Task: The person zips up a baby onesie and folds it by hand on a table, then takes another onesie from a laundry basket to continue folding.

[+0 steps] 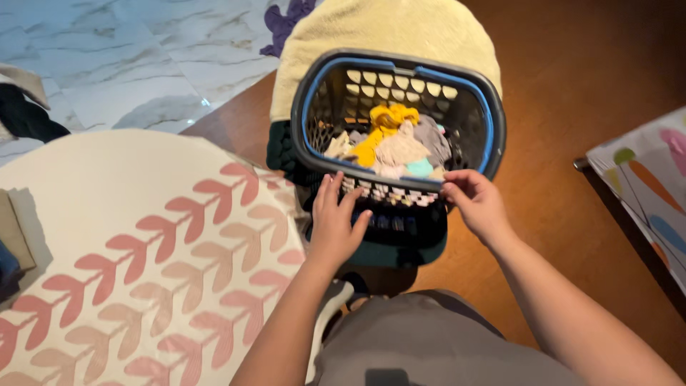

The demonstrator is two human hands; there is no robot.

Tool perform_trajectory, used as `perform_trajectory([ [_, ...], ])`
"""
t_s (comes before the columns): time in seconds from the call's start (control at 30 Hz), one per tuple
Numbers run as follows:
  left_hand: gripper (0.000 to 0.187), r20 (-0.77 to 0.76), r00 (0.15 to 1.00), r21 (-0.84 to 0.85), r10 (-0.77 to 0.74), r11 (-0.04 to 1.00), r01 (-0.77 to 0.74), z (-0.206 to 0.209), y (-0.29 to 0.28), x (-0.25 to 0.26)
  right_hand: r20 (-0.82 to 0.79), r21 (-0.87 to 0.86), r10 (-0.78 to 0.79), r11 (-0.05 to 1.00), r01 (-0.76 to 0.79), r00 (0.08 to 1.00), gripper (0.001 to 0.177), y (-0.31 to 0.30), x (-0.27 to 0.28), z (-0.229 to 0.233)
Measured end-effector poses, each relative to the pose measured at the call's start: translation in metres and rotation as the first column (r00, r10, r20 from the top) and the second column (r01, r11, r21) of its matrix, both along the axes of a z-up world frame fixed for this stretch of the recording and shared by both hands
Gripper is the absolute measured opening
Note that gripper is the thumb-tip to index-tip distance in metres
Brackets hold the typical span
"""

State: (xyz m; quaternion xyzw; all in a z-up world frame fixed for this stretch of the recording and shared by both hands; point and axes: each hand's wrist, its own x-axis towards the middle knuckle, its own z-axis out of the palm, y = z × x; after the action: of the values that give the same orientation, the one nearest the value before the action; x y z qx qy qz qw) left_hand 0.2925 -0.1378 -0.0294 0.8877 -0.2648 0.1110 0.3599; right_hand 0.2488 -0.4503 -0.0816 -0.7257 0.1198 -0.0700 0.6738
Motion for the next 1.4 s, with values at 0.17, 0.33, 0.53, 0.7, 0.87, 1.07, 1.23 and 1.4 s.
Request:
perform_trajectory([
  [0.17, 0.043, 0.048, 0.999, 0.069, -0.001, 0.998, -0.002, 0.001, -0.032, 0.038, -0.122, -0.153, 0.018, 0.988, -0.037, 0.992, 0.022, -0.040, 0.097, -0.034],
  [0.33, 0.039, -0.051, 0.998, 0.141, 0.035, 0.990, -0.027, -0.005, -0.065, 0.042, -0.385, -0.542, 0.184, 0.748, -0.382, 0.905, 0.047, -0.054, 0.219, -0.137],
  [0.53, 0.026, -0.127, 0.977, 0.123, 0.173, 0.980, -0.158, -0.002, -0.087, 0.055, -0.633, -0.657, 0.030, 0.508, -0.557, 0.774, 0.045, -0.027, 0.230, -0.190],
  [0.7, 0.022, -0.216, 0.940, 0.169, 0.263, 0.959, -0.229, 0.001, -0.100, 0.069, -0.449, -0.652, -0.012, 0.688, -0.319, 0.893, 0.037, -0.029, 0.234, -0.185],
  [0.87, 0.045, -0.274, 0.916, 0.119, 0.294, 0.955, -0.271, 0.014, -0.123, 0.093, -0.507, -0.021, 0.681, 0.603, -0.798, 0.528, 0.032, -0.034, 0.259, -0.088],
  [1.07, 0.059, -0.259, 0.954, 0.042, 0.147, 0.989, -0.141, 0.014, -0.146, 0.133, -0.015, 0.241, 0.960, 0.274, -0.931, 0.279, 0.030, -0.059, 0.248, 0.095],
  [1.23, 0.047, -0.574, 0.742, -0.044, 0.345, 0.892, -0.449, -0.010, -0.129, 0.158, 0.025, 0.103, 0.856, 0.512, -0.853, 0.517, 0.035, -0.094, 0.262, 0.175],
  [1.4, 0.020, -0.574, 0.818, -0.782, -0.034, 0.319, -0.536, 0.036, -0.065, 0.166, -0.322, -0.673, 0.754, 0.243, -0.698, 0.573, 0.043, -0.108, 0.271, 0.166],
])
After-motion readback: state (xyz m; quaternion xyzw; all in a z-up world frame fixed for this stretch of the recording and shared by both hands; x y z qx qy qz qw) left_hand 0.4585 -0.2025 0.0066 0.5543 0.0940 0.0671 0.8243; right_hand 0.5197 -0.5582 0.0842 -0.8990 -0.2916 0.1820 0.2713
